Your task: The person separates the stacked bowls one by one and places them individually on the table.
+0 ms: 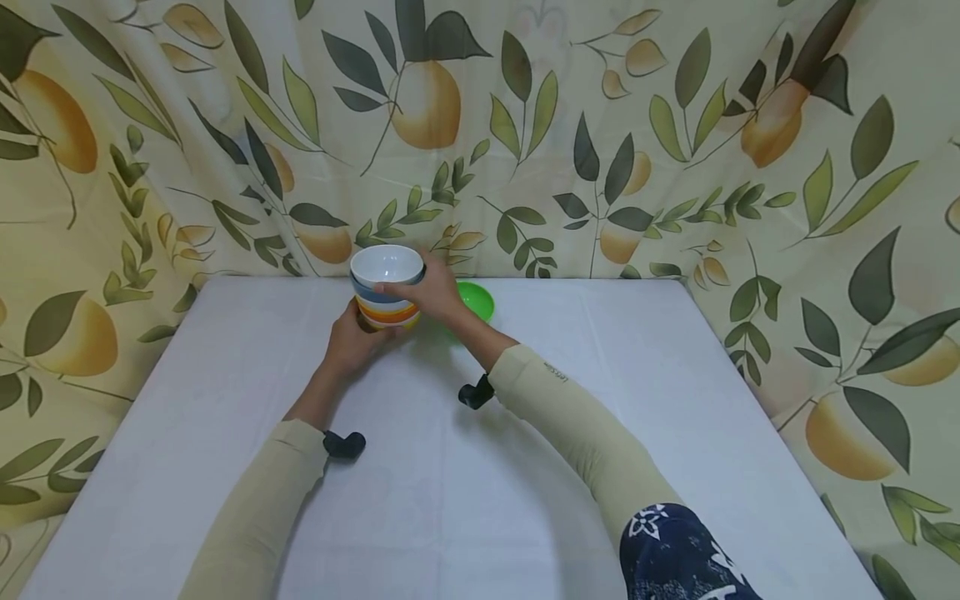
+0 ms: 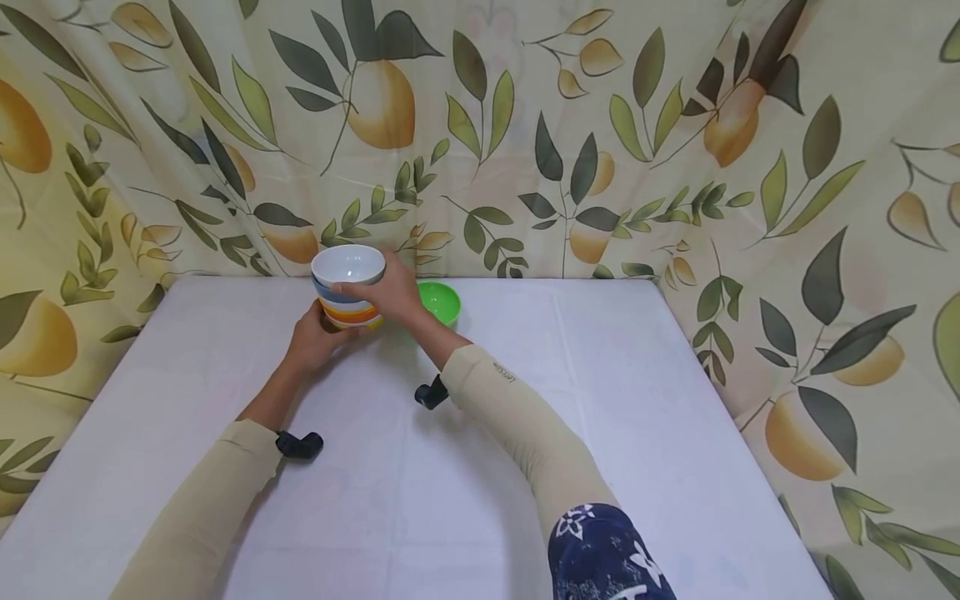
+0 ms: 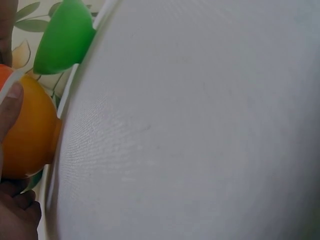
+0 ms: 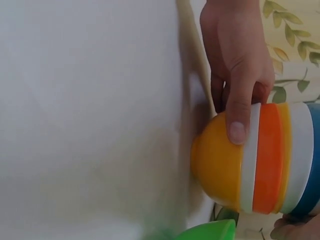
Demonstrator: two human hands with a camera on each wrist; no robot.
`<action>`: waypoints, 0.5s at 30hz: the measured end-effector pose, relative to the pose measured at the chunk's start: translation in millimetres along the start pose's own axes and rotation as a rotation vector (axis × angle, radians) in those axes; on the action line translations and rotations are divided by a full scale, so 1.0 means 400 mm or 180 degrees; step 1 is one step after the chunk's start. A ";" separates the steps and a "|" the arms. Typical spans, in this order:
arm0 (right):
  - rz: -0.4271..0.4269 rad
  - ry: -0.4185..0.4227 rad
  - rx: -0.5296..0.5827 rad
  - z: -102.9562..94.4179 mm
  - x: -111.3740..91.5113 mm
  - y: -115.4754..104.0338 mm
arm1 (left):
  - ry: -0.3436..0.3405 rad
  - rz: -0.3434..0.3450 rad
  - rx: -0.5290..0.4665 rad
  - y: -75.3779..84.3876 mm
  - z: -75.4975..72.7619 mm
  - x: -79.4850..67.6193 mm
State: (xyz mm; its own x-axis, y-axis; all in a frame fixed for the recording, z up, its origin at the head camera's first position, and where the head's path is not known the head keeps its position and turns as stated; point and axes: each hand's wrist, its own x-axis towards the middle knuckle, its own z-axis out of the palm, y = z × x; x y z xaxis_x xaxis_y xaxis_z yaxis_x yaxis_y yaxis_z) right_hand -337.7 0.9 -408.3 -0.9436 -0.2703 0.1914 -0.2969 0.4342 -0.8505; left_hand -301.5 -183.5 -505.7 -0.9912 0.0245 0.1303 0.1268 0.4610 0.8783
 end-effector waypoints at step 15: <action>-0.0116 0.0140 0.0300 0.002 -0.010 -0.022 | -0.0003 0.0035 0.0003 -0.003 -0.005 0.000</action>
State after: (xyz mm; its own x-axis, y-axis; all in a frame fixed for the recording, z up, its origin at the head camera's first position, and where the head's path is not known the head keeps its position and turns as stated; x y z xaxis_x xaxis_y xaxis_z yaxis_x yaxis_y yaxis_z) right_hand -331.2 -2.7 -402.0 -0.9385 -0.2454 0.2428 -0.3181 0.3414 -0.8845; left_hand -301.7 -185.8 -505.7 -0.9897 0.0305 0.1396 0.1378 0.4615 0.8764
